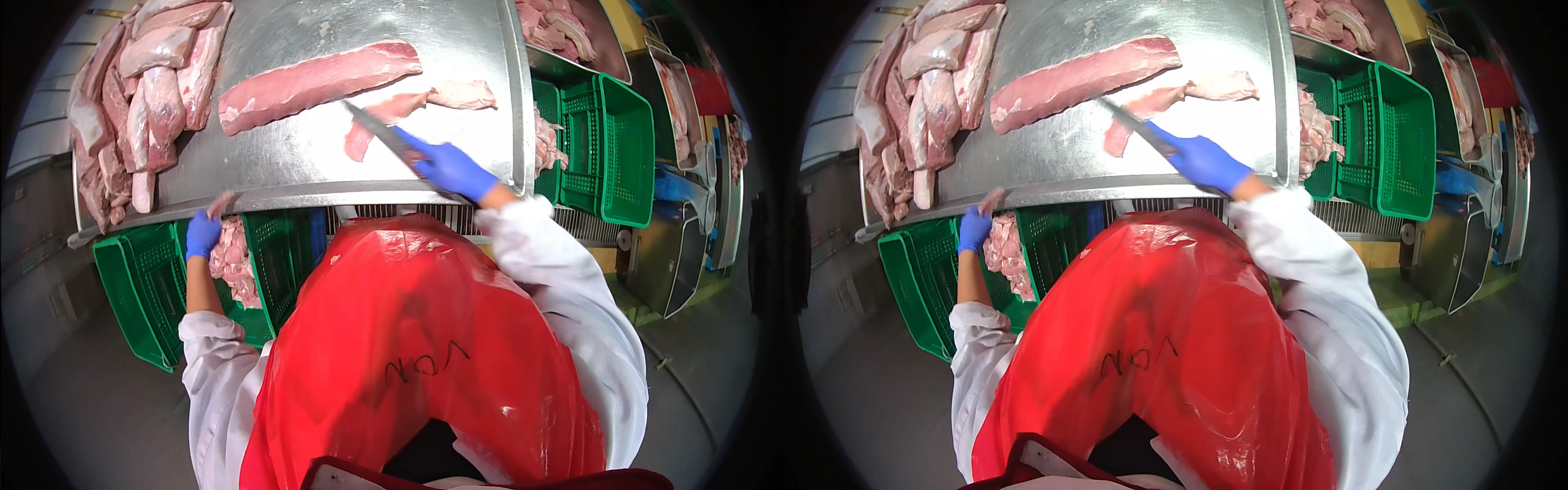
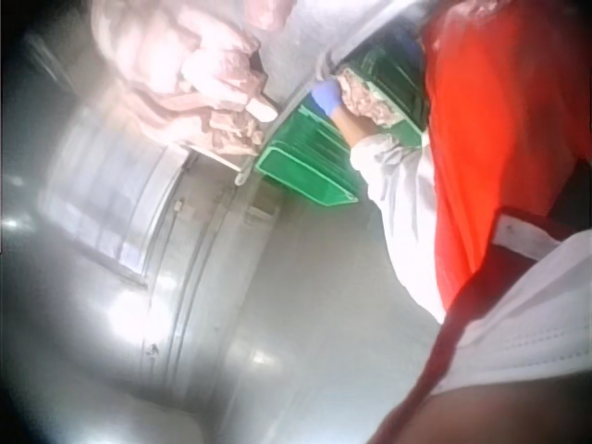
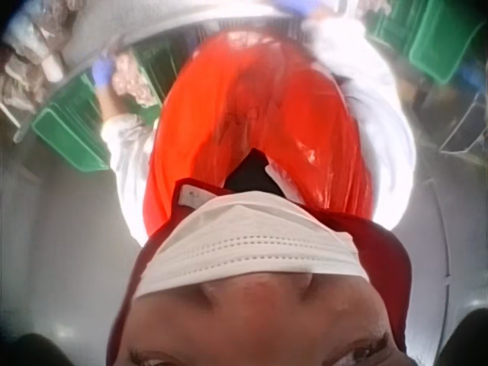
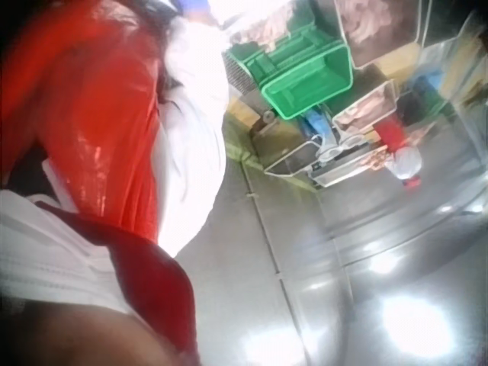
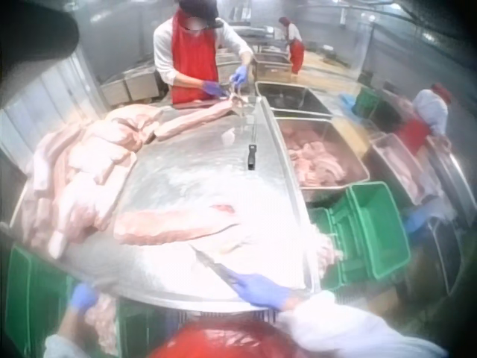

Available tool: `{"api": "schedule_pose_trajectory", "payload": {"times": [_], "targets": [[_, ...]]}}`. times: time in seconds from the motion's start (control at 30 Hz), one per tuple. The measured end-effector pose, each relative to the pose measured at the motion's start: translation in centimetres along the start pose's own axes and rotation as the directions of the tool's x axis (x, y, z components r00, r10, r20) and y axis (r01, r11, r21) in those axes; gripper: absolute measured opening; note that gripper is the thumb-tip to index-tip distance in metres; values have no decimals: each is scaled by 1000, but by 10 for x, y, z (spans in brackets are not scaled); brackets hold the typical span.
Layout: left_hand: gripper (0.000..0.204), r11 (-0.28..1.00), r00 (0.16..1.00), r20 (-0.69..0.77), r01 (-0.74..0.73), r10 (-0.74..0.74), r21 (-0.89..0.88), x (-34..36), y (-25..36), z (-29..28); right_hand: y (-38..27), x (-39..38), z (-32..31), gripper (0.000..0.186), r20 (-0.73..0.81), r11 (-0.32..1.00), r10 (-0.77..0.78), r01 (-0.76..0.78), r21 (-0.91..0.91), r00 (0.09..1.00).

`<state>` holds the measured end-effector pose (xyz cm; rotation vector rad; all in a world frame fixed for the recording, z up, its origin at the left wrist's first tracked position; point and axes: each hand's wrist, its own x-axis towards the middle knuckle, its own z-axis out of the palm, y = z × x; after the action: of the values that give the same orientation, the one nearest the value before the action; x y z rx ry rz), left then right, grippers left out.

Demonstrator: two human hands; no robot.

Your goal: The person uses a knife to trim fat and separate portions of raw meat on a stainless steel table. Trimmed pieces are placed into green plastic crates while larger cuts remain on the table.

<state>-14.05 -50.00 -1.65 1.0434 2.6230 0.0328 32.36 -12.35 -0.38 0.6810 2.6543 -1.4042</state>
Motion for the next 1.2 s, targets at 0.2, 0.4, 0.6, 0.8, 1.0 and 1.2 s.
{"api": "schedule_pose_trajectory", "payload": {"times": [0.2,0.4,0.6,0.8,1.0,1.2], "targets": [[64,833,815,-180,-551,550,51,25,235,33,80,-110,-46,75,-433,959,262,-283,17,863],[47,788,805,-26,-585,592,-192,66,508,76,79,-105,-36,76,-396,845,422,-512,-154,816],[28,650,650,119,-696,751,-305,68,527,126,105,-32,-47,74,-380,824,461,-545,-152,802],[30,465,354,333,-809,874,-360,49,507,106,112,45,-70,75,-397,869,352,-453,-197,848],[30,322,705,-5,-331,709,-887,22,485,14,124,-16,-73,77,-363,922,378,-309,235,852],[32,194,615,-92,-382,783,-903,-35,558,-110,85,-158,-55,81,-600,673,541,125,729,590]]}}
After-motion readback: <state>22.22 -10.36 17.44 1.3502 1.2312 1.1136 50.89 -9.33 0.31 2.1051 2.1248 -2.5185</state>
